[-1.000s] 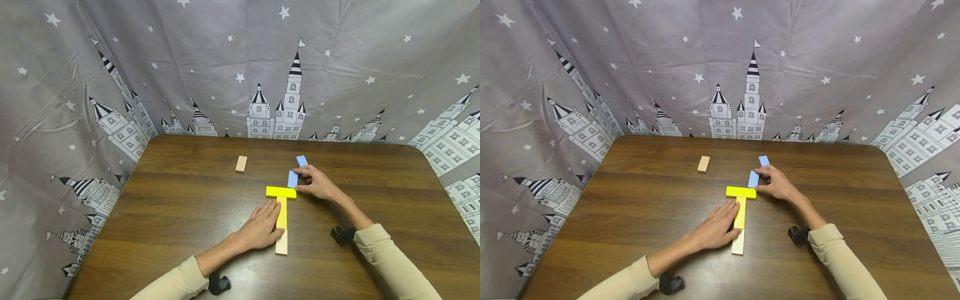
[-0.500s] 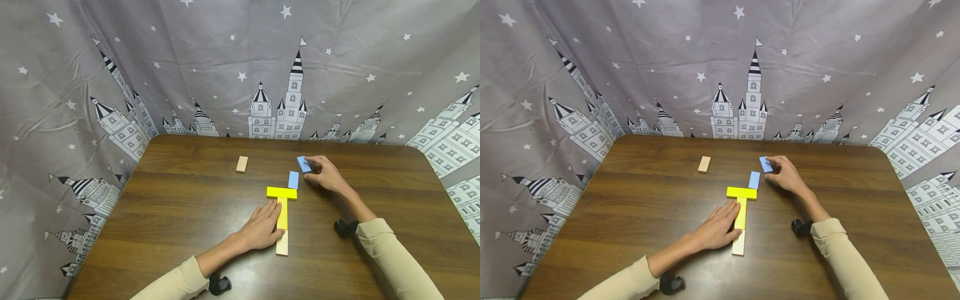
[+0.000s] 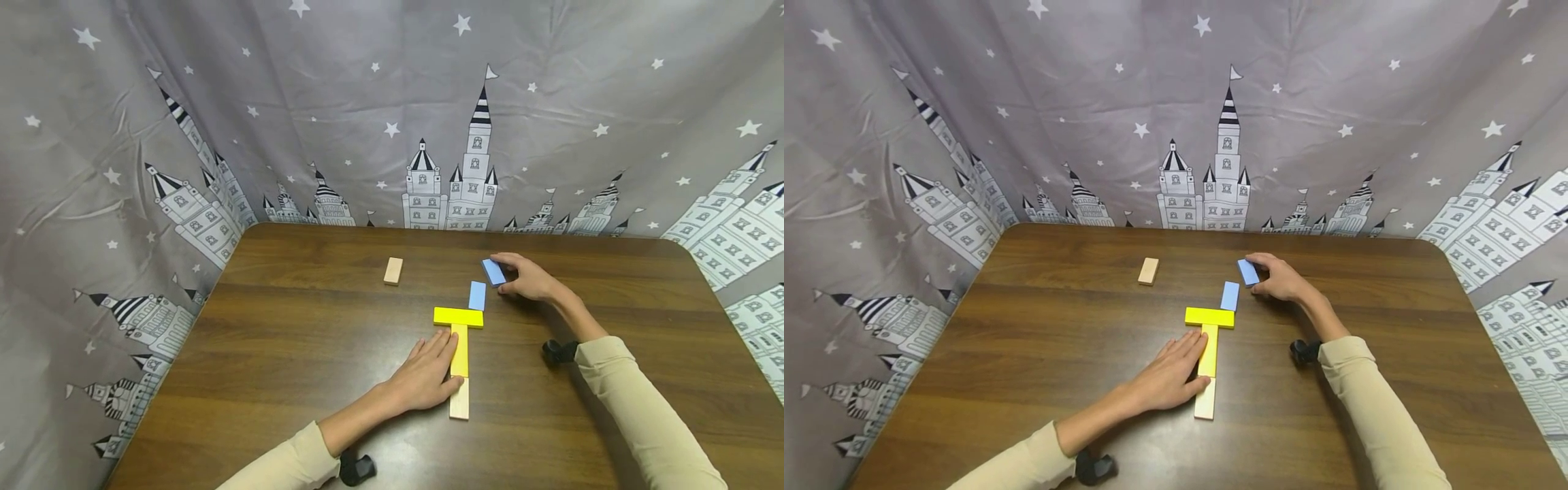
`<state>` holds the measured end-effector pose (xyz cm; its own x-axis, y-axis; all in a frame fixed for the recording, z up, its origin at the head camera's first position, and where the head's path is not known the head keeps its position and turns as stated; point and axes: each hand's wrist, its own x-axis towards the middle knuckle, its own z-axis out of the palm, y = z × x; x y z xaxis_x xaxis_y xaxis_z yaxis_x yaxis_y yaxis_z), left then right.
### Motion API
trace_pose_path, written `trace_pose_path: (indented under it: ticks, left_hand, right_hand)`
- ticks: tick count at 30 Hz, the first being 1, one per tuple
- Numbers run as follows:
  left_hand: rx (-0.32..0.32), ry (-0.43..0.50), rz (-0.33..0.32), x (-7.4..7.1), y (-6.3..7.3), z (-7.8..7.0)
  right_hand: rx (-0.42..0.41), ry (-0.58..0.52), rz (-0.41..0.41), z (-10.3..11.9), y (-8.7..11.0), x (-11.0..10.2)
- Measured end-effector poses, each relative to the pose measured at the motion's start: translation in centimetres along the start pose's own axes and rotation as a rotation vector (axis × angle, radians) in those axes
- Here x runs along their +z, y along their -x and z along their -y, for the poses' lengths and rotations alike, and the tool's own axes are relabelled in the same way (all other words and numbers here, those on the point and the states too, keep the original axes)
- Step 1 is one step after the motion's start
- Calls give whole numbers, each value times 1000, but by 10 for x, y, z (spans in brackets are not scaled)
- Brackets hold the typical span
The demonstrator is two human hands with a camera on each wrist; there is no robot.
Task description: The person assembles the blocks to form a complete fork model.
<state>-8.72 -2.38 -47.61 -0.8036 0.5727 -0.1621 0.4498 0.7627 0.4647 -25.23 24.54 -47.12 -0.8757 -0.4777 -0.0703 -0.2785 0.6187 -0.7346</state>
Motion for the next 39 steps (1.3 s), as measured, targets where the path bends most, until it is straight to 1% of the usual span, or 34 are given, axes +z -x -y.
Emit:
trace_pose_path:
  ticks: [6, 13, 20, 26, 33, 39]
  left_hand:
    - [0, 2, 3, -2, 1, 0]
    - [-2, 10, 1, 0, 4, 0]
    - [-3, 29, -9, 0, 6, 0]
    - [2, 29, -9, -2, 5, 0]
    - [-2, 26, -2, -2, 4, 0]
    - [9, 26, 6, -2, 3, -1]
  right_hand:
    - [-4, 3, -21, -2, 1, -1]
    - [-2, 32, -32, -1, 3, 0]
    - [47, 50, -56, 0, 7, 1]
    - [92, 21, -118, 5, 10, 1]
    - [56, 17, -175, 26, 5, 8]
    - [9, 16, -170, 41, -2, 20]
